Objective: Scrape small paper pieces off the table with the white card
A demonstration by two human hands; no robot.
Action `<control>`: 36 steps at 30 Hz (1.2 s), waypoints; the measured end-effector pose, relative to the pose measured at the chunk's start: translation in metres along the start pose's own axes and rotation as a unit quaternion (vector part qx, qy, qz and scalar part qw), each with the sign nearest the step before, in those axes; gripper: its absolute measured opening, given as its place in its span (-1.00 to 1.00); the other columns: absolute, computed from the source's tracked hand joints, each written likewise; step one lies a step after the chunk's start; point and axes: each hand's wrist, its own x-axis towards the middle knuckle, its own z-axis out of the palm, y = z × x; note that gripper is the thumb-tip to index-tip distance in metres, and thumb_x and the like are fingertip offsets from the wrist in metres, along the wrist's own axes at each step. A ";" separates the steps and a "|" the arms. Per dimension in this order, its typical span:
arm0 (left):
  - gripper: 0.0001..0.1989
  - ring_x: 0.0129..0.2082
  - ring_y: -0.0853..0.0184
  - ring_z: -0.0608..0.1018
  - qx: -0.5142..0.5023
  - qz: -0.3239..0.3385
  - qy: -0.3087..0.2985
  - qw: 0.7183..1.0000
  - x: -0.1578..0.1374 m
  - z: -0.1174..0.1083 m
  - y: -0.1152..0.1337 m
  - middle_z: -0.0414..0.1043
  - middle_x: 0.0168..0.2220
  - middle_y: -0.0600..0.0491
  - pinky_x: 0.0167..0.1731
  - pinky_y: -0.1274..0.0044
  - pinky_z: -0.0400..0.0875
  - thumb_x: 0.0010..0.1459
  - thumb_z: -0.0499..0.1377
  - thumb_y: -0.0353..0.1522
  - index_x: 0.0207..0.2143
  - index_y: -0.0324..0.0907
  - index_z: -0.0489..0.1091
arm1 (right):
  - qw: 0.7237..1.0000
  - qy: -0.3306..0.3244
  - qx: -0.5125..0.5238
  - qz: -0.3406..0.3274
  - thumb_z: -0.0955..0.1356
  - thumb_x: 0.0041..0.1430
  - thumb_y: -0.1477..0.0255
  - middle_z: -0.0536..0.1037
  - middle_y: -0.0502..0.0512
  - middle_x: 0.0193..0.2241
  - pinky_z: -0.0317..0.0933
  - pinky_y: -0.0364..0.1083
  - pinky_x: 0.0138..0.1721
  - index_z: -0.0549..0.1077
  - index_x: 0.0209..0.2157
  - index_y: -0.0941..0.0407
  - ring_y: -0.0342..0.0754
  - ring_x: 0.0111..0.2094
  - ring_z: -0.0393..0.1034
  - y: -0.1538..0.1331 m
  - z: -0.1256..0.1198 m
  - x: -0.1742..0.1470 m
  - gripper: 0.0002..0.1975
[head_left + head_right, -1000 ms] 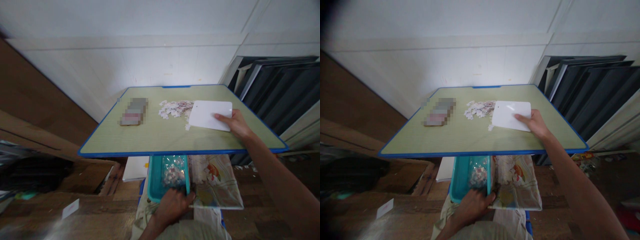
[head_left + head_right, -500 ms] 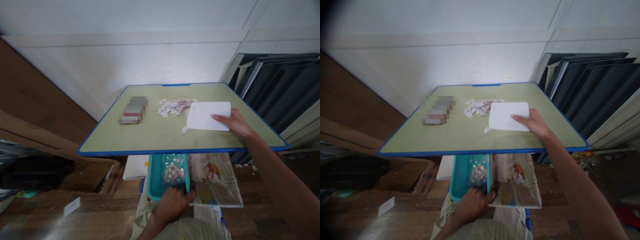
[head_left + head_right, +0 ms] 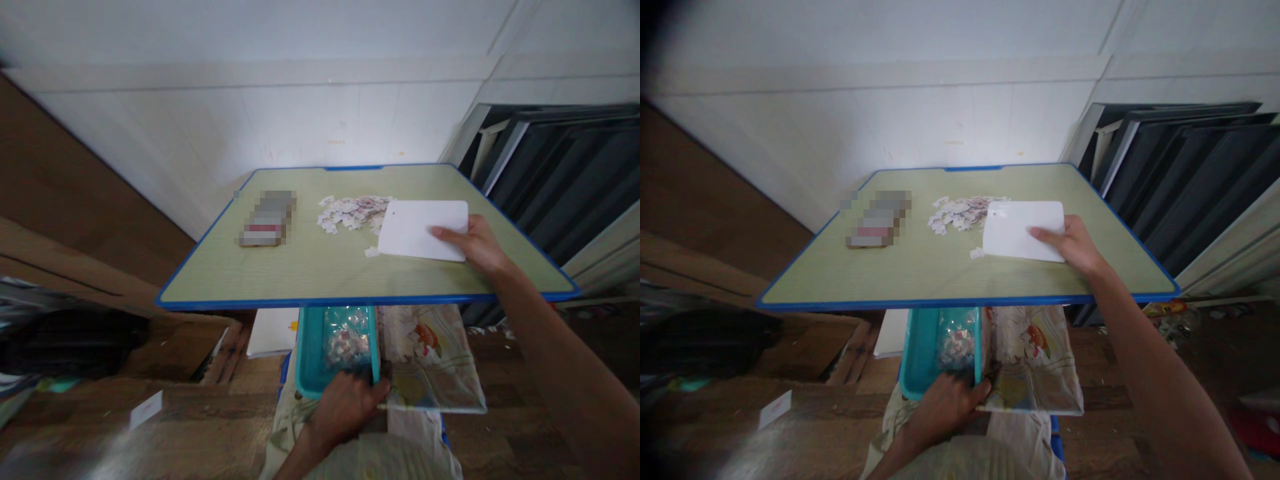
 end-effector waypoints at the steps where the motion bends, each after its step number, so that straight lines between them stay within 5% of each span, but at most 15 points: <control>1: -0.71 -0.46 0.23 0.42 -0.001 0.001 -0.005 1.000 0.000 0.000 0.000 0.35 -0.48 0.05 -0.50 0.48 0.22 0.11 0.03 -0.18 -0.13 -0.05 0.17 | 1.000 -0.002 0.002 0.000 0.40 -0.21 0.32 0.49 0.07 -0.39 0.20 -0.17 -0.46 0.43 -0.37 0.19 -0.16 -0.50 0.31 -0.001 0.000 -0.001 -0.69; 14: -0.69 -0.44 0.22 0.42 -0.001 0.008 0.000 1.000 -0.001 0.000 -0.001 0.36 -0.46 0.04 -0.50 0.48 0.21 0.09 0.04 -0.18 -0.12 -0.07 0.17 | 0.998 0.016 0.057 0.002 0.41 -0.24 0.36 0.48 0.09 -0.41 0.21 -0.17 -0.48 0.42 -0.40 0.19 -0.15 -0.52 0.31 -0.001 -0.002 -0.003 -0.72; 24: -0.67 -0.47 0.22 0.43 0.011 0.024 -0.007 1.000 0.001 -0.001 -0.001 0.38 -0.48 0.03 -0.52 0.48 0.23 0.07 0.07 -0.18 -0.13 -0.09 0.16 | 1.000 -0.002 -0.002 0.002 0.39 -0.19 0.32 0.48 0.07 -0.39 0.19 -0.18 -0.48 0.43 -0.36 0.19 -0.15 -0.50 0.32 0.003 -0.001 -0.001 -0.69; 36: -0.68 -0.51 0.21 0.44 0.012 0.025 0.006 1.000 0.002 -0.001 -0.002 0.38 -0.50 0.05 -0.55 0.47 0.25 0.08 0.05 -0.15 -0.14 -0.08 0.16 | 0.991 -0.119 -0.057 0.006 0.39 -0.23 0.30 0.49 0.01 -0.48 0.22 -0.15 -0.55 0.45 -0.43 0.11 -0.10 -0.53 0.35 -0.005 0.002 -0.005 -0.75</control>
